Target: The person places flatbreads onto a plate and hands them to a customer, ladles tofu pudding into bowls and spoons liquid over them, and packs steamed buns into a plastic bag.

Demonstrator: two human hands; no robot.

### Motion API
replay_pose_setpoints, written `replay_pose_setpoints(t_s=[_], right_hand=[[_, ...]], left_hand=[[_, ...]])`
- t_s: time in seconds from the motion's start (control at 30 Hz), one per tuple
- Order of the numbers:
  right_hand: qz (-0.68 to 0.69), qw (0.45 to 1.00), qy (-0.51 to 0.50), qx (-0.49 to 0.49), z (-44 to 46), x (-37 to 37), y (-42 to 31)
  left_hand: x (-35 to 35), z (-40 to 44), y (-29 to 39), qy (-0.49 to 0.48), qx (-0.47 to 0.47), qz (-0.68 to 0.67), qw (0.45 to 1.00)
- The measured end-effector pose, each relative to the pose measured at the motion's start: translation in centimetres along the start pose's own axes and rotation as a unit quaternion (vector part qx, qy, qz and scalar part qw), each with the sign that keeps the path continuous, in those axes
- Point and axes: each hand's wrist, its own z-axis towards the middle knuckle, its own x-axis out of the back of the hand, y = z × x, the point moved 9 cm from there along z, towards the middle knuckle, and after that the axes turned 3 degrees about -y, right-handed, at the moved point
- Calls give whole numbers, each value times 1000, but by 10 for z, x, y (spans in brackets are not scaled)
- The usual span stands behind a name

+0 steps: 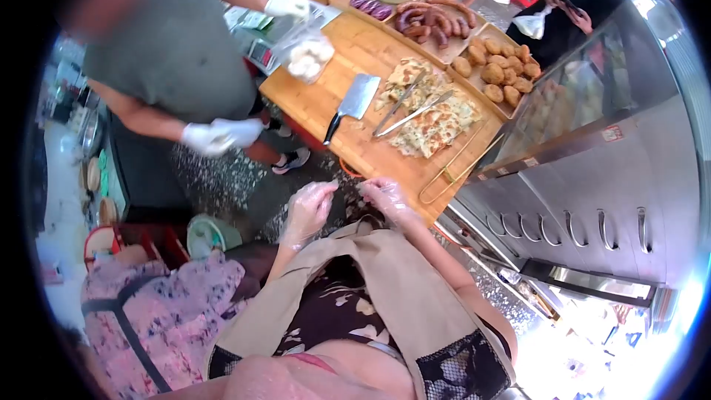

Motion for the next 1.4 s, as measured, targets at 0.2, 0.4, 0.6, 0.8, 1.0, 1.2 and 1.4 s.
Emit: replay_pose_setpoints(t_s=[0.2,0.4,0.6,0.8,1.0,1.2,1.4], right_hand=[[46,994,1,94,30,14,-19],[70,994,3,79,50,41,-23],[78,995,16,55,60,86,-21],[130,987,85,30,67,121,-27],[126,982,140,29,89,123,-35],[130,974,181,35,96,69,-73],[159,967,190,62,119,4,-86]], left_hand=[[-19,33,2,-56,-14,21,998],[-44,71,6,-73,-24,14,997],[-85,110,18,-140,-38,12,989],[-100,134,17,-160,-81,-35,983],[-104,159,-8,-182,-141,-66,971],[-67,181,-40,-192,-193,-99,957],[-38,189,-84,-206,-184,-117,954]])
